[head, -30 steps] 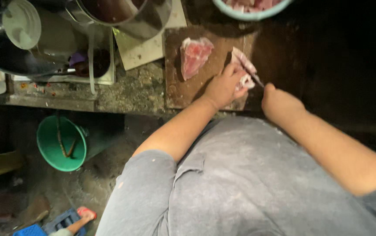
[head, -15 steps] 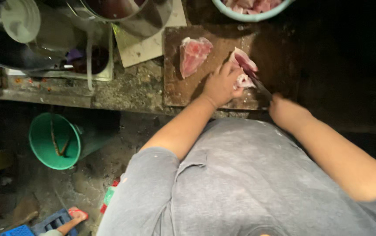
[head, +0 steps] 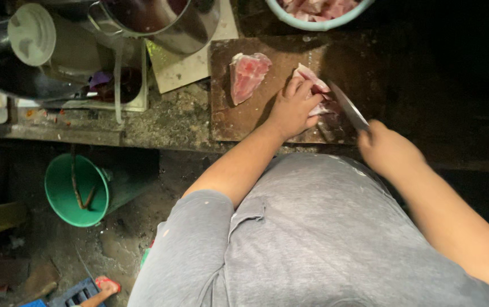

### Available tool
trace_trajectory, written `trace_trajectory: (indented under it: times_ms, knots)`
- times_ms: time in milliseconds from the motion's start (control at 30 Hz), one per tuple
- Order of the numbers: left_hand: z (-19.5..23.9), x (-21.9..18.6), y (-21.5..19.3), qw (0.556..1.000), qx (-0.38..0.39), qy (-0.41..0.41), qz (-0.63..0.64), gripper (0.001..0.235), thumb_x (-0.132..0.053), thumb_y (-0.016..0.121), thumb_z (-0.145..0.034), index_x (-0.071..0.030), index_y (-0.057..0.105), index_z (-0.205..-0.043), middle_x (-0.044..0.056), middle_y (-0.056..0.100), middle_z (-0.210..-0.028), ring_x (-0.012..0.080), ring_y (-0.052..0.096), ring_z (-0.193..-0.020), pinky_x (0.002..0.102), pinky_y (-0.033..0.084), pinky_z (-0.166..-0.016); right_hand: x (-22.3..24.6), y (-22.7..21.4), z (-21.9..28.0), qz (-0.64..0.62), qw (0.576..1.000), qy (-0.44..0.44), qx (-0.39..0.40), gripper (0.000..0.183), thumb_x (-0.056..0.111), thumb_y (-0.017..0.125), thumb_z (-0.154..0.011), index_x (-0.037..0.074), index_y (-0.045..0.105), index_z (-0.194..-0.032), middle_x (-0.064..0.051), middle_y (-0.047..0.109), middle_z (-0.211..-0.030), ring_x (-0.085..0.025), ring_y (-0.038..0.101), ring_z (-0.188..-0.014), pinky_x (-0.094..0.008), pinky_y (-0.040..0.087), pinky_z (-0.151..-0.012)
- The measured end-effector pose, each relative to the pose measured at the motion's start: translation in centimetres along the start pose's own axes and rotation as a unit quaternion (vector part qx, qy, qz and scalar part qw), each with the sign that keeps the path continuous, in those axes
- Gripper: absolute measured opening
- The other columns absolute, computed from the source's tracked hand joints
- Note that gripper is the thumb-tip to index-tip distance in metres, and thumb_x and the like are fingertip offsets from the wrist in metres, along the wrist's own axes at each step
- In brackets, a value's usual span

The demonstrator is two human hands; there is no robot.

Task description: The person slices small pieces of meat on a wooden cutting board using a knife and then begins trimming and cutting a larger piece of meat into smaller portions.

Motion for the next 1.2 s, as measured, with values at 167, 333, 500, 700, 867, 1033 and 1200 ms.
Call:
trace_trajectory:
  times_ms: [167,333,500,700,867,1033,1200]
  knots:
    - [0.4,1.2,0.9,0.998,0.05,0.029,0.009,0.047,-0.038,0.081,-0.073,-0.018,0.068,-0.114,0.003,0.059,-0.12,0.0333,0.048,-0.125,0.05,0.05,-0.099,1.6,4.2,-5.0,-0.012,0.991,-0.121,-0.048,0.031,0.031,0.05,-0.105,0.001,0.06,-0.105,-0.03,0.071,-0.09,-0.049,0.069,-0.085,-0.058,0.055,-0.078]
    - [2.3,1.8,-0.5,0.994,0.051,0.094,0.033,0.036,-0.039,0.081,-0.08,-0.019,0.066,-0.106,0.004,0.058,-0.122,0.032,0.05,-0.13,0.048,0.051,-0.102,0.4,3.7,-6.1,-0.008,0.987,-0.119,-0.105,0.027,0.028,0.05,-0.106,0.003,0.06,-0.102,-0.03,0.07,-0.09,-0.05,0.069,-0.082,-0.059,0.054,-0.075]
    - [3.7,2.4,-1.6,0.995,0.023,0.065,0.074,0.052,-0.037,0.084,-0.078,-0.013,0.066,-0.12,0.012,0.054,-0.128,0.0364,0.049,-0.129,0.047,0.048,-0.107,2.5,3.2,-4.4,-0.04,0.992,-0.098,-0.062,0.029,0.03,0.048,-0.105,0.001,0.056,-0.105,-0.03,0.07,-0.084,-0.05,0.068,-0.079,-0.061,0.053,-0.072]
    - [3.7,2.2,-2.2,0.996,0.009,0.038,0.077,0.054,-0.035,0.086,-0.076,-0.012,0.065,-0.119,0.013,0.054,-0.13,0.0372,0.048,-0.129,0.047,0.047,-0.109,5.7,3.4,-4.8,-0.011,0.991,-0.126,-0.041,0.03,0.03,0.048,-0.105,0.001,0.057,-0.105,-0.031,0.07,-0.087,-0.05,0.069,-0.082,-0.06,0.054,-0.075]
    - [4.0,2.5,-1.7,0.996,0.009,0.019,0.084,0.052,-0.03,0.085,-0.073,-0.014,0.066,-0.118,0.014,0.054,-0.132,0.0389,0.048,-0.131,0.046,0.048,-0.108,7.2,4.8,-8.0,0.017,0.991,-0.13,0.009,0.027,0.024,0.051,-0.1,0.0,0.061,-0.108,-0.031,0.072,-0.098,-0.046,0.071,-0.092,-0.056,0.055,-0.082]
    - [3.9,2.6,0.0,0.997,0.023,0.013,0.072,0.052,-0.028,0.084,-0.075,-0.013,0.067,-0.122,0.013,0.054,-0.133,0.0373,0.047,-0.131,0.047,0.048,-0.111,9.2,5.7,-9.5,0.033,0.985,-0.17,-0.003,0.032,0.022,0.053,-0.097,-0.004,0.059,-0.114,-0.03,0.073,-0.102,-0.045,0.073,-0.094,-0.054,0.057,-0.082]
    - [3.4,6.1,0.2,0.987,0.063,-0.098,-0.109,0.049,-0.04,0.08,-0.078,-0.01,0.068,-0.115,0.015,0.054,-0.132,0.0375,0.045,-0.131,0.053,0.041,-0.113,5.4,5.3,-6.3,0.062,0.992,-0.086,0.064,0.029,0.019,0.046,-0.101,-0.001,0.06,-0.115,-0.031,0.072,-0.104,-0.046,0.071,-0.097,-0.056,0.055,-0.085]
Point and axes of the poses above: each hand's wrist, its own z-axis away from the middle knuckle, its own y-axis out of the palm, x = y × z, the point moved 6 cm from there along -z, towards the middle knuckle
